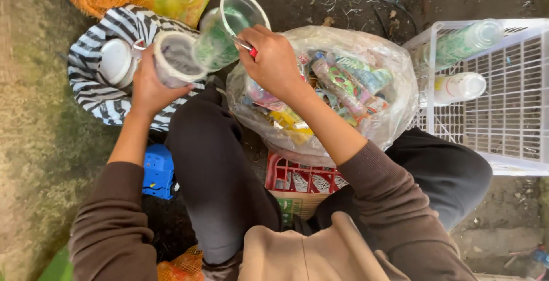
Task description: The person sits on the ground and uses a red utility knife to scrape printed labels and residue off used plastic cups, rotating each cup to work around its surface. Scraped cups are set aside and further cups are taken from a large plastic bag of collected cups.
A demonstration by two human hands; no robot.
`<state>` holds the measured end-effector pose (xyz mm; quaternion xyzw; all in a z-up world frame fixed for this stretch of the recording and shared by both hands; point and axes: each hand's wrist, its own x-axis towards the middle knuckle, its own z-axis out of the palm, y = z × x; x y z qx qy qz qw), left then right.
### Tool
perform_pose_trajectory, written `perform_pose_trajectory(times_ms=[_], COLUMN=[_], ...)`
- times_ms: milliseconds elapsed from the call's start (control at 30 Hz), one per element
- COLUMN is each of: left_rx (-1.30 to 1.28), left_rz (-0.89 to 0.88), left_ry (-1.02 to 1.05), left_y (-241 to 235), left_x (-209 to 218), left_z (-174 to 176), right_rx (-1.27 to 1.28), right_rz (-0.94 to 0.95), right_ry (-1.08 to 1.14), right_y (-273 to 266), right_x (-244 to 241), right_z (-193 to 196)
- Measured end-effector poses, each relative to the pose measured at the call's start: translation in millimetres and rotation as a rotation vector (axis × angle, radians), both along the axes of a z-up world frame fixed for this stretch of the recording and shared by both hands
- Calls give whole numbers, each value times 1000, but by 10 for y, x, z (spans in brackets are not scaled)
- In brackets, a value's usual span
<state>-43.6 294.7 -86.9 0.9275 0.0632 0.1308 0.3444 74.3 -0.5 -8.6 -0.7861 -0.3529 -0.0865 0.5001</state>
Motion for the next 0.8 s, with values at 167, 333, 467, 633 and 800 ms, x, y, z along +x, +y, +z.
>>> perform_pose_trajectory(times_ms=[167, 333, 467, 633, 800], left_rx=[520, 278, 148, 369, 125], left_rz=[149, 522, 792, 894, 202], left_ry=[-58, 121, 440, 468, -16], left_y=[72, 484, 833, 1007, 11], left_x=[75, 65, 291, 705, 1099], left_z=[-228, -708, -926, -928, -42], right_rx=[-92, -52, -89, -3, -50], right_rz=[-168, -285, -393, -521, -391], right_ry=[102, 159, -40, 358, 352], right_y=[-157, -1072, -1823, -2093, -2325], right_x=[175, 268, 183, -188, -317], right_z=[-322, 42, 142, 530, 343])
